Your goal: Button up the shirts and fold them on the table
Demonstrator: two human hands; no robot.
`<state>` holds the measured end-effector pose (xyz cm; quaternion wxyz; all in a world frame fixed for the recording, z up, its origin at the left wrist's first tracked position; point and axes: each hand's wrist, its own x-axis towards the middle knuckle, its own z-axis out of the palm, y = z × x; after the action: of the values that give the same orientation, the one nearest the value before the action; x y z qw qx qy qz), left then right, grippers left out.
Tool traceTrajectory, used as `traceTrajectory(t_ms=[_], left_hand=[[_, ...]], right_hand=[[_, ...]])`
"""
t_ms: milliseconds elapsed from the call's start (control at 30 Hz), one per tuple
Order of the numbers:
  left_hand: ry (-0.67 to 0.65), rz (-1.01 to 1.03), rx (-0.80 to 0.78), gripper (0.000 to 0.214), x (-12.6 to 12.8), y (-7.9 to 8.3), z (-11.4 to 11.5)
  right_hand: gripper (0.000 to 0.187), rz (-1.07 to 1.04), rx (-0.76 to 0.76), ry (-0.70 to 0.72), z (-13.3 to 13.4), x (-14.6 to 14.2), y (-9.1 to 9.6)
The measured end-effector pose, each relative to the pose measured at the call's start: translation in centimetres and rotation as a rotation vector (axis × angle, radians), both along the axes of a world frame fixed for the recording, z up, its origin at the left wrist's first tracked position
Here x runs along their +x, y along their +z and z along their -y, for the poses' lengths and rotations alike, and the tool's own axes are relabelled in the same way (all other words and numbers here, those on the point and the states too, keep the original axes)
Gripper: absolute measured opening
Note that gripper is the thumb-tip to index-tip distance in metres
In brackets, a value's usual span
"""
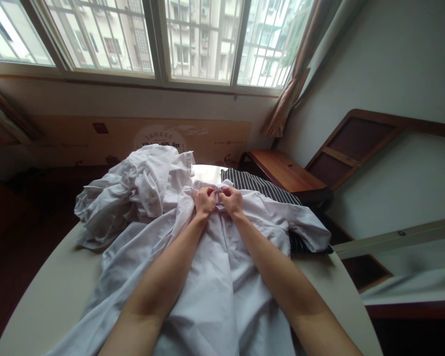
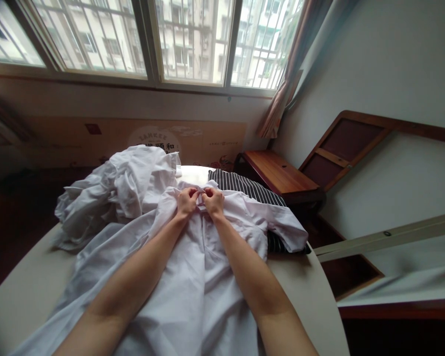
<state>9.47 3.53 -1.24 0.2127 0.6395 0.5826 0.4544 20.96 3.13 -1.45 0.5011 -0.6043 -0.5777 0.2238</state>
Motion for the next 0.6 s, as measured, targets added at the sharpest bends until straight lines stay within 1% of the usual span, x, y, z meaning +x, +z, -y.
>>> traceTrajectory(t_ms=[100,233,400,600], left_hand=[[0.027,-0.106,0.024,0.020,-0.2,0.2,0.5],[0.053,-0.203,0.040,0.020,-0.5,0.4,1.0],[0.012,-0.166,0.022,0.021,-0.6,0.3,0.7],[-0.002,-0.124,-0.070,0.020,-0.8,0.0,0.4]], right_hand=[[0.020,0.011,0.034,-0.032,0.3,-0.3,0.1],[0.019,0.102,0.052,-0.026,0.9,-0.6,0.6],[0.017,0.134,0.026,-0.006,1.2,-0.7,0.9],[0.019,0.100,0.042,0.013,1.2,-0.7,0.7]])
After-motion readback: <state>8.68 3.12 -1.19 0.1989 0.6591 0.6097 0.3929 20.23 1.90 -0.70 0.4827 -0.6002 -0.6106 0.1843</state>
